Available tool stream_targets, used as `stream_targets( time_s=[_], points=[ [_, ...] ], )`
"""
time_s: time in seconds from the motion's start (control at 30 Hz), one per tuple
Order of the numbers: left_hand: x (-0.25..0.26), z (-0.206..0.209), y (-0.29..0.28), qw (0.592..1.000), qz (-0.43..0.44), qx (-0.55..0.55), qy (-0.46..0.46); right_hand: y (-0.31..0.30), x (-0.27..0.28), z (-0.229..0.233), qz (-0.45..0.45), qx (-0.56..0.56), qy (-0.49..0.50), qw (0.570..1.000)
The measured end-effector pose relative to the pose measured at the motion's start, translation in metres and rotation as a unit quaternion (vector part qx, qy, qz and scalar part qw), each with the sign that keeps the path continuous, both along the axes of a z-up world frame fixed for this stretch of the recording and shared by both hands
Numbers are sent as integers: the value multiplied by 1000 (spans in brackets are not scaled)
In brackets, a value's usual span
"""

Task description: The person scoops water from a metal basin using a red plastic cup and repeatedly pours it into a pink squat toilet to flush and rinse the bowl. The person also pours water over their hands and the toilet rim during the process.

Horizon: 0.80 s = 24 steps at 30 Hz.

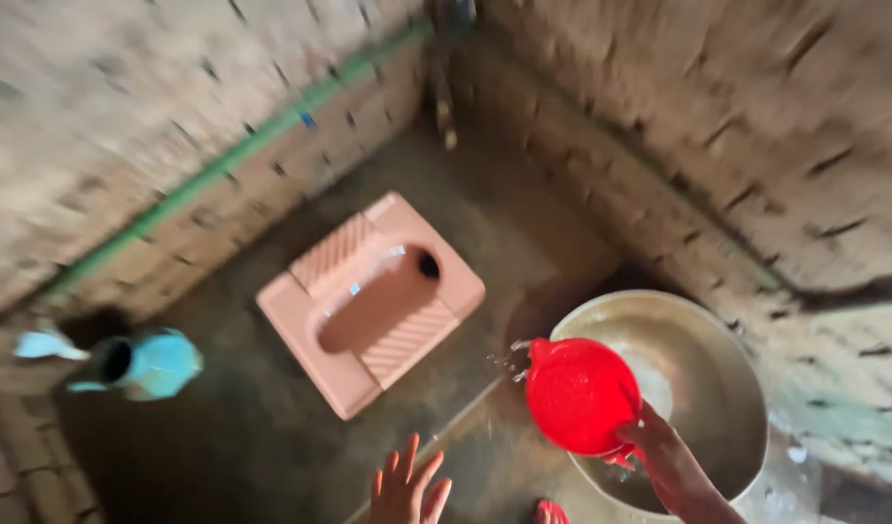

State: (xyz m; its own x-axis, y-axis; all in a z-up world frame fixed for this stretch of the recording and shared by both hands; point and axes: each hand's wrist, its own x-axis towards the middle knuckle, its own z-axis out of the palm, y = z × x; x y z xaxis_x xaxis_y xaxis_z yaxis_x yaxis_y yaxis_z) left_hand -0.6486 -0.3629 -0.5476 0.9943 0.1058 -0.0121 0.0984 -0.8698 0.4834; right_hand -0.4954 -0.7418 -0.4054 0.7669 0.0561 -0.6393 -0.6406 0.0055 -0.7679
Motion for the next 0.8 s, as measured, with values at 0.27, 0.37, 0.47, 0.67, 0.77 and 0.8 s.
stream_targets(
  time_s=[0.27,0.37,0.47,0.67,0.77,0.8],
  points=[
    [31,-44,77,991,43,78,-101,55,44,131,82,31,-60,994],
    [23,-7,102,964,46,72,-253,78,48,164,80,38,-46,995],
    [15,73,120,948,55,22,-312,106,55,217,104,53,-61,991],
    [8,205,146,970,50,-34,-235,163,58,308,125,71,-66,987],
    [6,272,147,968,58,-47,-241,179,70,319,128,119,-85,981],
    [6,292,148,966,57,-68,-241,182,76,316,128,155,-97,975]
  ],
)
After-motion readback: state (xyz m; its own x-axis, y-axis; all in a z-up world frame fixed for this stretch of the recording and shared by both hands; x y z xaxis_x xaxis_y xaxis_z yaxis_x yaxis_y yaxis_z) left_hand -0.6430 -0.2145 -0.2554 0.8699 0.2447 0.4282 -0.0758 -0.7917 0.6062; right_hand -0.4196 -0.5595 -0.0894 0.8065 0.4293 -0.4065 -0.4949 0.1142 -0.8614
